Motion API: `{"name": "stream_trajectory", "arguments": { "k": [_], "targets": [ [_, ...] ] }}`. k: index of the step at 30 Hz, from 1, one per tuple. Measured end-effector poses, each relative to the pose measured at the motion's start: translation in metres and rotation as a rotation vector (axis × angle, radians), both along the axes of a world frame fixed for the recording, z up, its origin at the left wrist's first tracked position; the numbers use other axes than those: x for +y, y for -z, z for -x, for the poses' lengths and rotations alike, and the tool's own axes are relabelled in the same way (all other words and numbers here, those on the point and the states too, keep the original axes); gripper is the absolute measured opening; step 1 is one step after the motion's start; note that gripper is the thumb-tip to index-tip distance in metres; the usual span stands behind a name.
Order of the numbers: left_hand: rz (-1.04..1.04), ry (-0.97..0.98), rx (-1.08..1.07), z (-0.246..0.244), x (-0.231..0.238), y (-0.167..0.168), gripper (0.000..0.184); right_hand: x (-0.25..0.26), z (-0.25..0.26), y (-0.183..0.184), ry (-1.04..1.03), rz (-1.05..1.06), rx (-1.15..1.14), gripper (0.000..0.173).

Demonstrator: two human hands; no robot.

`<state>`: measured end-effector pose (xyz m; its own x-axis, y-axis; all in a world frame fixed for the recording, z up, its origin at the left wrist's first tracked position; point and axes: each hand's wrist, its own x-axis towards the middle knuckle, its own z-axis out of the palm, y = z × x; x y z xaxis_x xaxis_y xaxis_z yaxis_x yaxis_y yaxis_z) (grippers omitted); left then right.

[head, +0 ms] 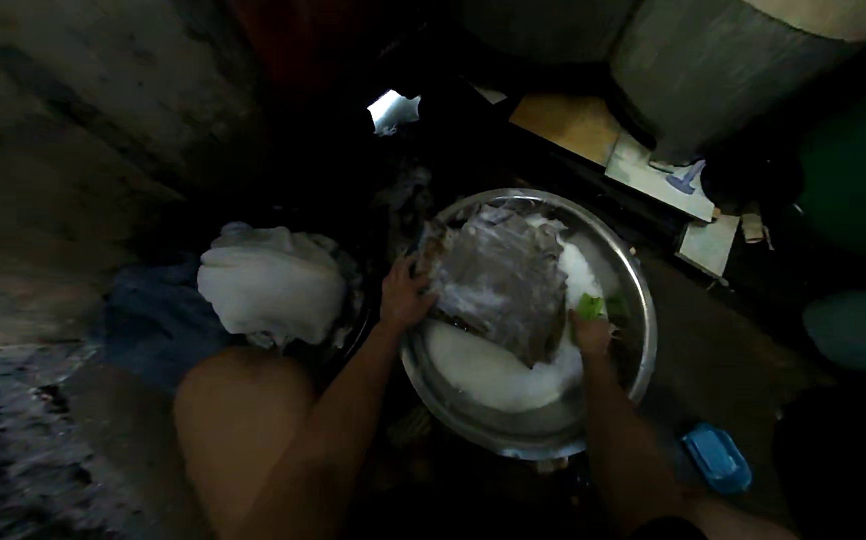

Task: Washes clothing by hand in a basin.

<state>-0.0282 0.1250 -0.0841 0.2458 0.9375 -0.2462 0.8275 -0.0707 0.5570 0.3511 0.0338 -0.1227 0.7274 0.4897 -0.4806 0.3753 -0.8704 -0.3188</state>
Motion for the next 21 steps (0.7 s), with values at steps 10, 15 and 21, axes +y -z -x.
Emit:
{"name": "stream_trajectory", "arguments": {
  "k": [10,15,21],
  "targets": [
    [0.053,0.032,-0.021,0.007,0.009,-0.005,0.035,-0.017,-0.034,-0.074,-0.528,0.408,0.275,0.060],
    [0.051,0.027,0.053,0.003,0.010,0.003,0.041,-0.044,0.040,-0.036,-0.844,0.739,0.287,0.058],
    [0.066,0.049,0.020,0.007,0.014,0.003,0.041,-0.037,0.199,0.007,-0.632,0.180,0.691,0.061]
  ]
}}
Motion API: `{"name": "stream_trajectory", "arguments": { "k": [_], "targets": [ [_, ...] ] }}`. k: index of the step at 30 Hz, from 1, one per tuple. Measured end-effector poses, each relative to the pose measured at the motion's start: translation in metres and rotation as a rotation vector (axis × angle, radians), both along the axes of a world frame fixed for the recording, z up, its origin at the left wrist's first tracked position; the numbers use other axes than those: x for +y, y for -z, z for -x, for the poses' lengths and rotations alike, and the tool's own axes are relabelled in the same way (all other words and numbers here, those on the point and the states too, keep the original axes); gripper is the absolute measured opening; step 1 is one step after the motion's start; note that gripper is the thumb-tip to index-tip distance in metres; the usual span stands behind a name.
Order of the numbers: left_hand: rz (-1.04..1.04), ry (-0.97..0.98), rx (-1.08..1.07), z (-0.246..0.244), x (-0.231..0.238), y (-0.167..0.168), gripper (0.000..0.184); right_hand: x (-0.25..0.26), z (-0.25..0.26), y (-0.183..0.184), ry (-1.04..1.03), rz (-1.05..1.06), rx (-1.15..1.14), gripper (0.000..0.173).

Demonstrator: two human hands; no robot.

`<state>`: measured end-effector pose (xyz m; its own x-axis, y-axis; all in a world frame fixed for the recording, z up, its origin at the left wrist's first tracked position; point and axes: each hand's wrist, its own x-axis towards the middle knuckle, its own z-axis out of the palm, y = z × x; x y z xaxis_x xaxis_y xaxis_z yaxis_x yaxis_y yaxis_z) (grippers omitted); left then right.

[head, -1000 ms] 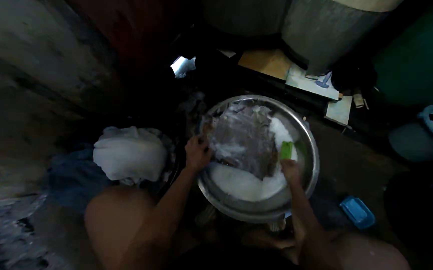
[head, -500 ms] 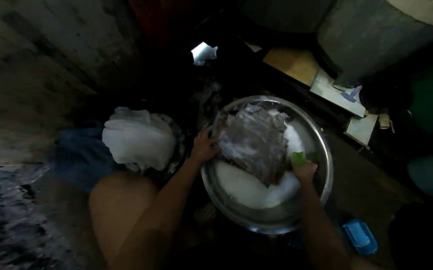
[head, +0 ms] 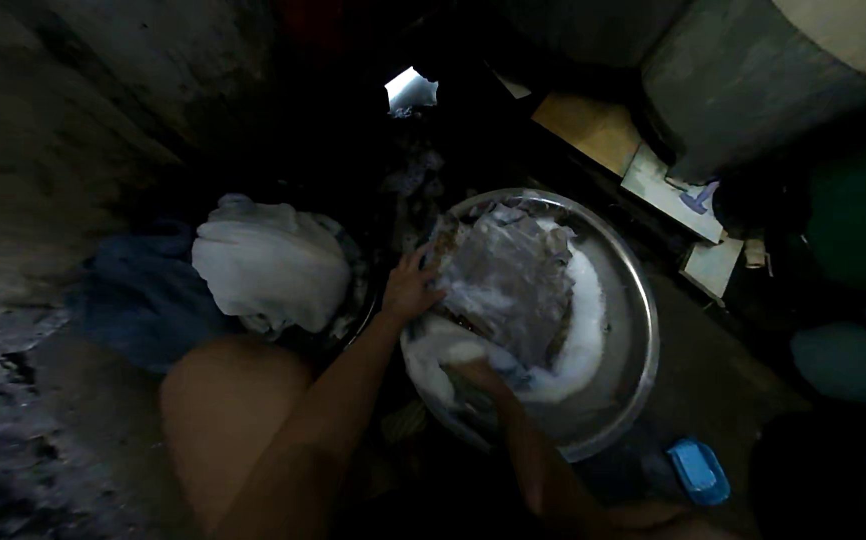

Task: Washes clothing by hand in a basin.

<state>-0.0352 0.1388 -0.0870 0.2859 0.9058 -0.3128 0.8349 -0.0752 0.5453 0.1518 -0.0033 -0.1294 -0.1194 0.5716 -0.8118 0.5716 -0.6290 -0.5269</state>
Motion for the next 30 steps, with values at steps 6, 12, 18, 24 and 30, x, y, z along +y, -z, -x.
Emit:
{"name": "stream_trajectory", "arguments": {
  "k": [6,12,18,24,30],
  "targets": [
    [0.026,-0.113,-0.071,-0.003,-0.005,-0.008,0.048,0.087,0.043,-0.137,0.384,-0.521,0.231,0.054],
    [0.001,-0.013,0.016,0.001,0.000,0.000,0.044,0.095,-0.004,-0.043,0.190,-0.559,-0.453,0.075],
    [0.005,-0.025,0.010,-0.006,0.001,-0.001,0.048,0.068,-0.127,-0.038,0.478,-0.267,-0.772,0.077],
    [-0.018,0.008,-0.022,0.001,-0.001,0.004,0.036,0.105,0.046,-0.066,0.145,-0.695,-0.336,0.058],
    [-0.052,0.007,-0.007,-0.004,-0.003,0.006,0.043,0.072,-0.132,-0.016,0.424,-0.233,-0.812,0.051]
  ]
}}
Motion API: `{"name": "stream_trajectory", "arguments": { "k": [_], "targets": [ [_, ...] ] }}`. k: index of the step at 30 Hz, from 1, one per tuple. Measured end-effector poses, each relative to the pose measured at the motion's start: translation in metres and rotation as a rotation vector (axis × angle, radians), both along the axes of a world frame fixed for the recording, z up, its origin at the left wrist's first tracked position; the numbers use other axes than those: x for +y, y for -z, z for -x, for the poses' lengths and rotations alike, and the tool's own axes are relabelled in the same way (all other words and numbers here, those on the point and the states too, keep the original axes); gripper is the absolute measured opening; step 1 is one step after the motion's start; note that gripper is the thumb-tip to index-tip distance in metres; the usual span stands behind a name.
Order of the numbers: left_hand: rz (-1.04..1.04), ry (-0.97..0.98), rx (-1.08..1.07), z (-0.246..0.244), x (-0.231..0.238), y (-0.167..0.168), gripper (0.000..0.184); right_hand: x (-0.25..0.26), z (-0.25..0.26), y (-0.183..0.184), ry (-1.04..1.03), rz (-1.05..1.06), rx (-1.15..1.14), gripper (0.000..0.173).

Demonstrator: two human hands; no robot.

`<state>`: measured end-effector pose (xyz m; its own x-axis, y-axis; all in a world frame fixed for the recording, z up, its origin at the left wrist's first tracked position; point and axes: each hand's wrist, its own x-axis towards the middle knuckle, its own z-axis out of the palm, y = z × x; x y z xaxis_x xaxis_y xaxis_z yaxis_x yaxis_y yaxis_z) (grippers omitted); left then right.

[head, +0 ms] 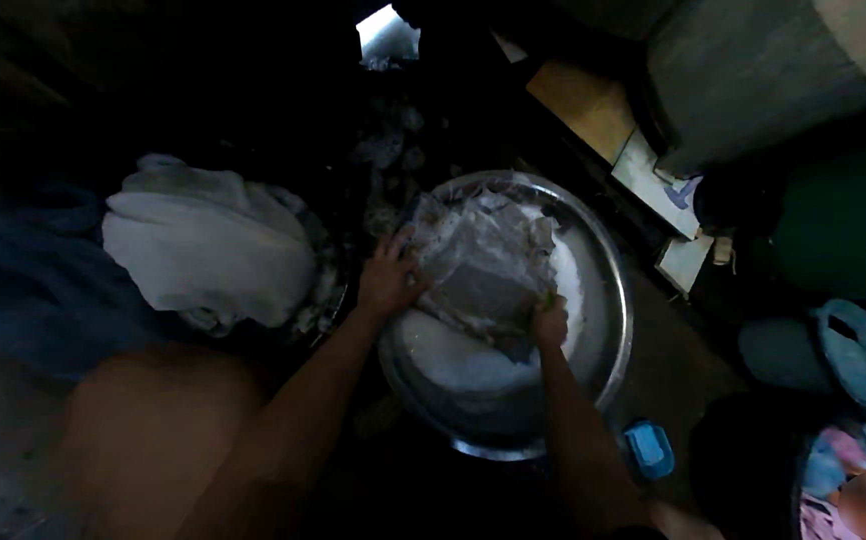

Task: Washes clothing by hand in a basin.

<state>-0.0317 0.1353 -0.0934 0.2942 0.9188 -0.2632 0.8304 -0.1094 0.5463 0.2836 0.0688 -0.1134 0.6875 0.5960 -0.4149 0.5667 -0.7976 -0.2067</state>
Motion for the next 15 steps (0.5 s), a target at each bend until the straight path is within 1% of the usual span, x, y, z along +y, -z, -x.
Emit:
{"name": "stream_trajectory", "arguments": {
  "k": [1,2,3,4,5,6,7,8,9,10,11,12,13,14,15],
  "targets": [
    [0.013,-0.006,0.009,0.000,0.004,-0.001,0.044,0.012,0.002,-0.015,0.018,0.007,0.026,0.050],
    [0.026,-0.006,0.013,0.001,0.006,0.000,0.044,0.022,0.022,-0.034,-0.013,-0.074,0.074,0.050],
    [0.030,0.001,0.014,0.002,0.007,0.001,0.043,0.029,0.056,-0.053,-0.092,-0.188,0.147,0.049],
    [0.025,0.008,0.004,0.003,0.007,0.002,0.042,0.032,0.096,-0.064,-0.205,-0.282,0.212,0.048],
    [0.011,0.019,-0.018,0.005,0.006,0.004,0.039,0.030,0.133,-0.062,-0.335,-0.357,0.254,0.047],
    [0.012,0.030,-0.032,0.007,0.006,0.005,0.037,0.019,0.161,-0.051,-0.434,-0.393,0.272,0.047],
    [0.011,0.036,-0.050,0.009,0.005,0.005,0.035,0.003,0.171,-0.035,-0.467,-0.410,0.256,0.047],
    [0.003,0.040,-0.055,0.009,0.005,0.004,0.037,-0.017,0.158,-0.015,-0.444,-0.446,0.212,0.044],
    [-0.002,0.035,-0.055,0.008,0.006,0.003,0.040,-0.033,0.129,0.003,-0.392,-0.468,0.150,0.042],
    [-0.008,0.024,-0.049,0.007,0.009,0.003,0.041,-0.045,0.092,0.014,-0.315,-0.404,0.093,0.043],
    [0.001,0.023,-0.035,0.007,0.006,0.003,0.043,-0.061,0.057,0.019,-0.215,-0.286,0.029,0.046],
    [0.001,0.027,-0.029,0.005,0.000,0.004,0.044,-0.072,0.027,0.019,-0.093,-0.146,-0.015,0.048],
    [-0.008,0.021,-0.022,0.003,0.001,0.003,0.045,-0.068,0.007,0.015,-0.002,-0.060,-0.019,0.050],
    [-0.022,0.009,-0.018,0.002,0.003,0.003,0.046,-0.057,0.005,0.003,0.035,-0.037,-0.004,0.050],
    [-0.023,-0.001,-0.015,0.001,0.003,0.004,0.044,-0.044,0.022,-0.013,-0.004,-0.081,0.009,0.048]
  ]
}}
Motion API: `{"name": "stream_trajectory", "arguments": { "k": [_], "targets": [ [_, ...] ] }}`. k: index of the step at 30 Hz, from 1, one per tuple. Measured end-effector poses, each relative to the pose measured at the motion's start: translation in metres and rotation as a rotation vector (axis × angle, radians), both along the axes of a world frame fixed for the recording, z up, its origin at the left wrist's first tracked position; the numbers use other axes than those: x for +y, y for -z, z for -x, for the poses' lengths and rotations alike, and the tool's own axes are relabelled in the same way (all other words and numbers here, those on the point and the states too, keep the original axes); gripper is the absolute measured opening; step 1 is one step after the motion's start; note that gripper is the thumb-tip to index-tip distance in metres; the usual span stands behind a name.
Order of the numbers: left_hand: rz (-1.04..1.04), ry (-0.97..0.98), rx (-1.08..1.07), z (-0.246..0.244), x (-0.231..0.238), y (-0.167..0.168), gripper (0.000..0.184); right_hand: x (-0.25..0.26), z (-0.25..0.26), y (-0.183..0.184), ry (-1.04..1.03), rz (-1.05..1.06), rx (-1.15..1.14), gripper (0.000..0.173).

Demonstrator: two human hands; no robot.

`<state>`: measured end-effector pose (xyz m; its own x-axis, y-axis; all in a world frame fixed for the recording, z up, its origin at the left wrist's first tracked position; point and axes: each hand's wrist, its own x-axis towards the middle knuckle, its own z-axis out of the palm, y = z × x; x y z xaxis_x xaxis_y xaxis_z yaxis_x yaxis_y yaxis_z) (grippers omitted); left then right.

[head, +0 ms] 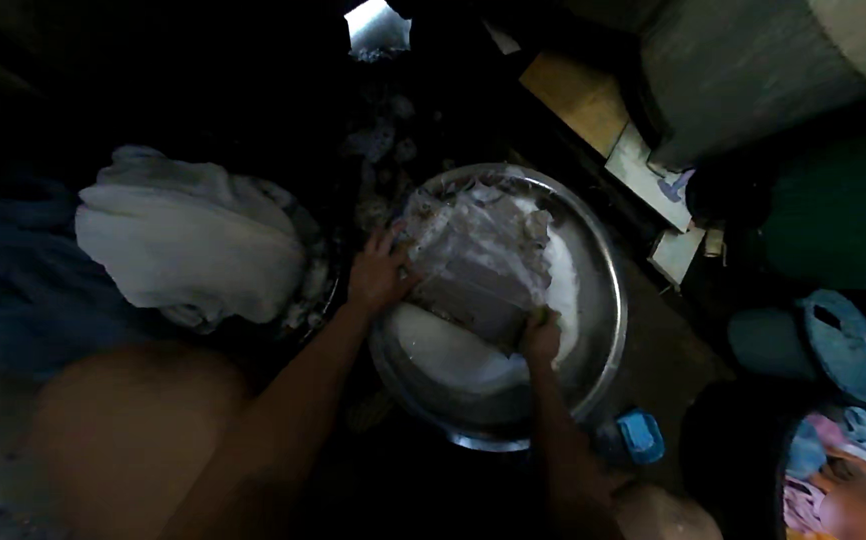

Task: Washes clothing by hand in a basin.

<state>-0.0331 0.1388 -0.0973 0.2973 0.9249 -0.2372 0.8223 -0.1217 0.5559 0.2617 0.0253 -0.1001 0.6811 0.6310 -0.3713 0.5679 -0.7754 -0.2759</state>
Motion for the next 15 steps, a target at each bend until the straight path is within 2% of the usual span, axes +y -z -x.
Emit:
{"name": "stream_trajectory", "arguments": {
  "k": [3,5,6,8,10,11,13,15],
  "targets": [
    [0.007,0.020,0.000,0.005,0.001,0.004,0.041,0.035,0.114,-0.029,-0.354,-0.343,0.146,0.043],
    [0.028,0.031,-0.021,0.009,0.002,0.004,0.035,0.034,0.159,-0.015,-0.492,-0.431,0.185,0.041],
    [0.042,0.034,-0.033,0.009,0.003,0.001,0.032,0.025,0.150,-0.001,-0.470,-0.433,0.165,0.039],
    [0.014,0.029,-0.048,0.008,0.006,-0.001,0.036,0.008,0.089,0.022,-0.349,-0.367,0.038,0.040],
    [0.019,0.027,-0.046,0.008,0.002,-0.001,0.037,-0.015,0.013,0.028,-0.170,-0.076,-0.037,0.048],
    [0.023,0.024,-0.057,0.006,0.001,-0.003,0.036,-0.021,-0.023,0.022,-0.117,0.052,0.002,0.051],
    [0.052,0.018,-0.072,0.006,0.008,-0.009,0.038,-0.017,-0.075,-0.006,-0.151,0.205,0.154,0.060],
    [0.089,0.034,-0.075,0.008,0.007,-0.008,0.038,-0.016,-0.091,-0.038,-0.249,0.382,0.234,0.070]
  ]
}}
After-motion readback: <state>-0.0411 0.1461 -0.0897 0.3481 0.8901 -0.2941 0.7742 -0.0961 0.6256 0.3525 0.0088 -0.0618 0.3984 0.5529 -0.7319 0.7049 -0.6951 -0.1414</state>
